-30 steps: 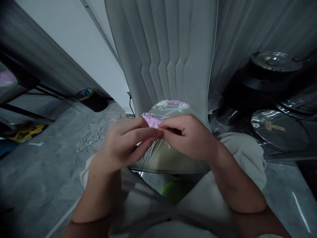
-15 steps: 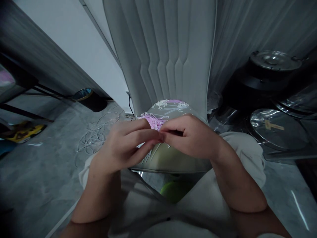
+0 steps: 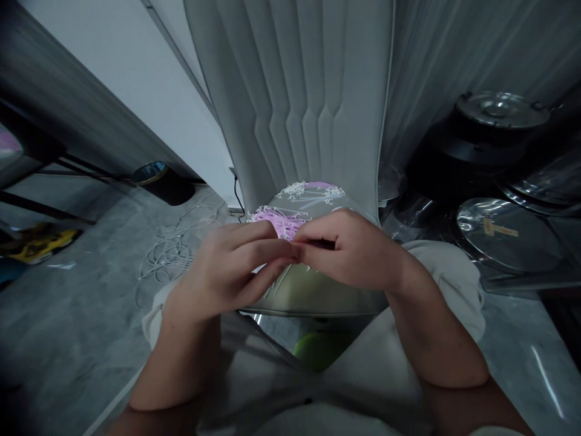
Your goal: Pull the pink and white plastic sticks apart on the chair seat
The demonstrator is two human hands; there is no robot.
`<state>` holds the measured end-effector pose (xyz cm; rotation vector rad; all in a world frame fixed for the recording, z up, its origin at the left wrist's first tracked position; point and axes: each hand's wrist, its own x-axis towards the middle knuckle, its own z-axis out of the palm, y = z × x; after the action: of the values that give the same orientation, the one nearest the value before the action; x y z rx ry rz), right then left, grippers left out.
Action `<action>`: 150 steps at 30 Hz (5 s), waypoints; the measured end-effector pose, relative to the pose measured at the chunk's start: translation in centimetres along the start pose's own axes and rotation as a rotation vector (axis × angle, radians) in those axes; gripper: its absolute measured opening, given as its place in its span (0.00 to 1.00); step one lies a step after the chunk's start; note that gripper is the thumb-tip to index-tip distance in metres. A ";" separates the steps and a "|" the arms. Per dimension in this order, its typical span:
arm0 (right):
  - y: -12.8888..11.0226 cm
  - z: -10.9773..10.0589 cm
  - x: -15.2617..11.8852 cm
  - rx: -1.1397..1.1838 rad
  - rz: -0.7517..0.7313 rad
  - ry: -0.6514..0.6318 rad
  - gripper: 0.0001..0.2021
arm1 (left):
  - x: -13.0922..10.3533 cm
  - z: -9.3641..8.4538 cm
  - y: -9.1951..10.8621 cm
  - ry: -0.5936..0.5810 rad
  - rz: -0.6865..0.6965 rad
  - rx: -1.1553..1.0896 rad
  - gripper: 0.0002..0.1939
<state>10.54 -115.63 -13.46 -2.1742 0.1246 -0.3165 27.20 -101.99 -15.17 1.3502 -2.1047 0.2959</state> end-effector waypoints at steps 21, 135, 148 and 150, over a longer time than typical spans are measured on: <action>0.2 -0.1 0.1 0.002 0.014 -0.011 0.16 | -0.2 0.4 -0.7 0.009 0.005 -0.011 0.10; 0.2 -0.6 0.0 0.029 0.040 -0.095 0.12 | -0.4 1.1 -0.7 0.025 0.029 -0.082 0.10; 0.4 -0.5 -0.1 0.010 0.037 -0.081 0.13 | -0.3 1.3 -0.6 0.036 0.022 -0.086 0.11; 0.3 -0.5 -0.1 0.006 0.035 -0.074 0.12 | -0.2 1.3 -0.6 0.030 0.020 -0.091 0.12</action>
<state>10.31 -116.21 -13.47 -2.1721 0.1200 -0.2155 27.31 -102.73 -16.39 1.2651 -2.0825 0.2243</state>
